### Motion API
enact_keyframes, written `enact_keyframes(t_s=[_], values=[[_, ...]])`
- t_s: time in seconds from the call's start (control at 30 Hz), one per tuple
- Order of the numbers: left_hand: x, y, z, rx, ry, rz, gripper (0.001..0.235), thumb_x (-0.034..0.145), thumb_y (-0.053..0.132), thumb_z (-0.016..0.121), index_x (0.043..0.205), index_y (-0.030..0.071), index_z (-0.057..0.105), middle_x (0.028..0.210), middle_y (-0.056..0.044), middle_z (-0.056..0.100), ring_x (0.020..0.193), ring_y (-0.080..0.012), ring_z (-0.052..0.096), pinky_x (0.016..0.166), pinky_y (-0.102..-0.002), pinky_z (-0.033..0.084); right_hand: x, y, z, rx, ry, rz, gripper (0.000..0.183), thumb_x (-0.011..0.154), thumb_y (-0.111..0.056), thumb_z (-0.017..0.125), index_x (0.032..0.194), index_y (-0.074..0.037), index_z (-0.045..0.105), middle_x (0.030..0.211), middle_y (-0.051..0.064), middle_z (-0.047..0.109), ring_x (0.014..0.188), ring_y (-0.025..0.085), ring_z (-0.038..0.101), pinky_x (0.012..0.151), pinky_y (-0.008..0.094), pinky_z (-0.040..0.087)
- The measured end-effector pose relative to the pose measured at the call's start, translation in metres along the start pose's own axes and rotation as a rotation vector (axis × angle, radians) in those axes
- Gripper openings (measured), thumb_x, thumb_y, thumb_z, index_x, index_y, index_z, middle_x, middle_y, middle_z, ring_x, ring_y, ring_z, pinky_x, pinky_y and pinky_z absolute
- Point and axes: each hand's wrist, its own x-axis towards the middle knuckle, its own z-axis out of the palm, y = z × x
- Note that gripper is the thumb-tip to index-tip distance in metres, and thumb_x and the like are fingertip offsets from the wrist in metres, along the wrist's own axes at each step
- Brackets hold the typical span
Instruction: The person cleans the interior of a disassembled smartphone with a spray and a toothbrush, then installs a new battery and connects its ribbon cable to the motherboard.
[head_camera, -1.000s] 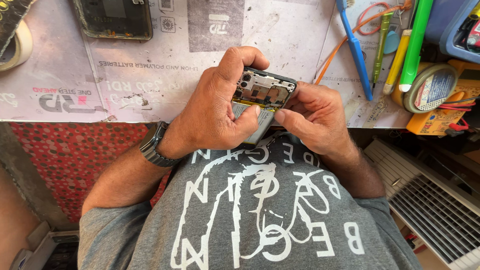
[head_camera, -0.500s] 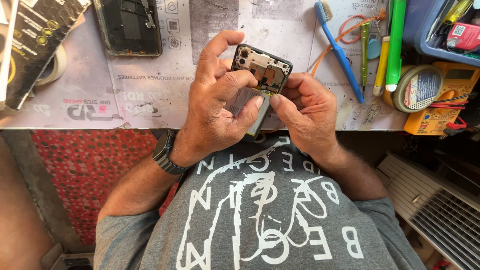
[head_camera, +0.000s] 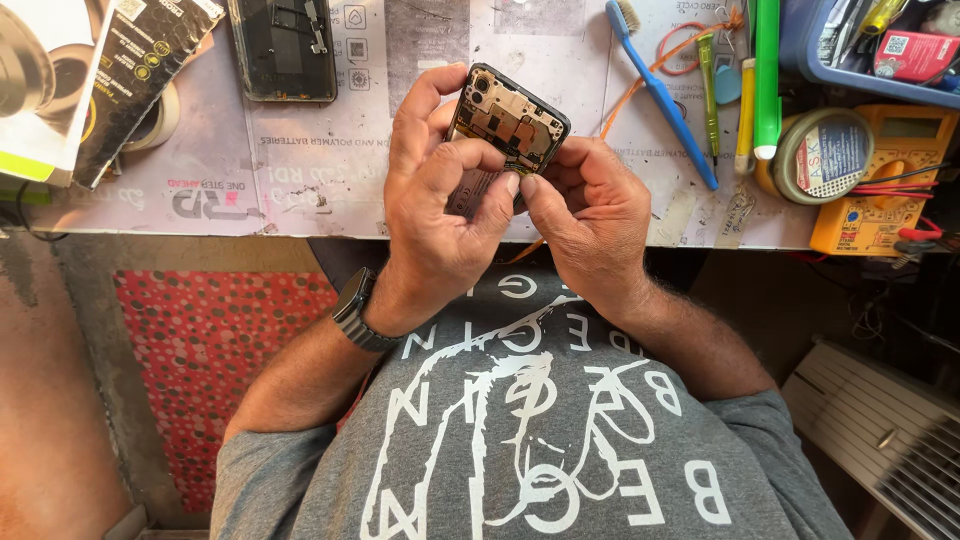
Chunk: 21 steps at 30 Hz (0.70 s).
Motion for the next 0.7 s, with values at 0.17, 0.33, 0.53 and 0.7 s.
enact_keyframes(t_s=[0.17,0.33,0.53,0.7], values=[[-0.005,-0.001,0.004,-0.1,-0.007,-0.051,0.012,0.097,-0.006,0.074,0.101,-0.001,0.064,0.154,-0.017,0.039,0.119,-0.0172,0.065,0.095,-0.026,0.064,-0.006,0.001,-0.001,-0.077,0.016,0.014,0.019,0.105,0.006,0.065,0.124,0.007,0.059,0.105,0.011,0.071,0.089,0.01,0.066,0.074,0.023,0.055],[-0.005,-0.002,0.009,-0.121,-0.003,-0.074,0.011,0.094,-0.01,0.069,0.099,-0.003,0.063,0.152,-0.018,0.039,0.111,-0.0138,0.064,0.081,-0.02,0.068,-0.006,0.003,0.001,0.052,-0.017,-0.02,0.019,0.104,0.007,0.063,0.122,0.005,0.057,0.111,0.011,0.071,0.1,0.012,0.071,0.089,0.027,0.063],[-0.007,-0.003,0.013,-0.034,0.031,-0.029,0.01,0.093,-0.01,0.069,0.098,-0.003,0.064,0.148,-0.015,0.04,0.104,-0.0106,0.06,0.079,-0.02,0.063,-0.006,0.005,0.0,0.005,0.007,-0.005,0.017,0.103,0.007,0.064,0.119,0.005,0.057,0.109,0.01,0.071,0.099,0.012,0.071,0.088,0.027,0.063],[-0.006,-0.006,0.014,-0.028,0.006,-0.038,0.008,0.094,-0.009,0.068,0.096,-0.003,0.063,0.147,-0.016,0.039,0.104,-0.0107,0.06,0.077,-0.019,0.065,-0.004,0.008,-0.001,-0.071,0.028,0.001,0.017,0.102,0.006,0.065,0.117,0.004,0.058,0.106,0.009,0.071,0.097,0.01,0.07,0.084,0.024,0.062]])
